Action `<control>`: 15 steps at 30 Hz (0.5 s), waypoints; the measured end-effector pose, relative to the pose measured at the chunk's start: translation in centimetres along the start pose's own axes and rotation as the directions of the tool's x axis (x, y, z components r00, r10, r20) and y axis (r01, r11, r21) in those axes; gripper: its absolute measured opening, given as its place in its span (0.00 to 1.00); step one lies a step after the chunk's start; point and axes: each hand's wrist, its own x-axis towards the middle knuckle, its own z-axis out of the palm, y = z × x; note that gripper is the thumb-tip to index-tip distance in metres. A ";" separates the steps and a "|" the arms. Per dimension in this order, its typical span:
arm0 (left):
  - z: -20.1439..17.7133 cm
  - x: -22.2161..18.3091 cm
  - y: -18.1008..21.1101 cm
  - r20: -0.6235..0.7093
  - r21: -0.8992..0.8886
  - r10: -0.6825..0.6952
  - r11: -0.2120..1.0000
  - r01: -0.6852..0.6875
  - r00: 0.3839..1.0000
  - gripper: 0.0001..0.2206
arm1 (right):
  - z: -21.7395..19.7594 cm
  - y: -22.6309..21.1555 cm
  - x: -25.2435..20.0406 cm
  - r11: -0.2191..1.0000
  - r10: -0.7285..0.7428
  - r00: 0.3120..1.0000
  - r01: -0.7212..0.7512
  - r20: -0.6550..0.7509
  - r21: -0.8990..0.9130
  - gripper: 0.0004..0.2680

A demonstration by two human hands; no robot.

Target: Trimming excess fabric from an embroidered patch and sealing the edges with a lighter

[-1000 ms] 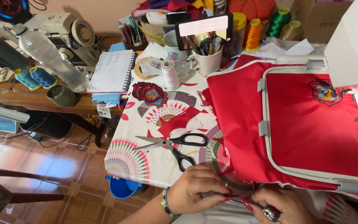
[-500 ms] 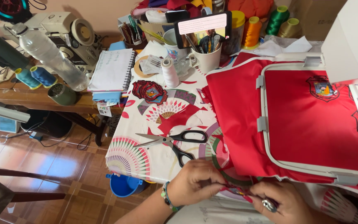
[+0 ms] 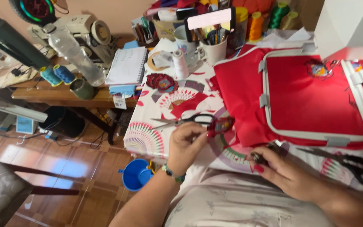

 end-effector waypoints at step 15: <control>3.4 -6.1 -0.4 0.022 -0.345 -0.227 0.912 0.221 0.974 0.05 | 5.0 0.9 -0.3 0.495 0.072 0.994 -0.104 0.079 0.863 0.21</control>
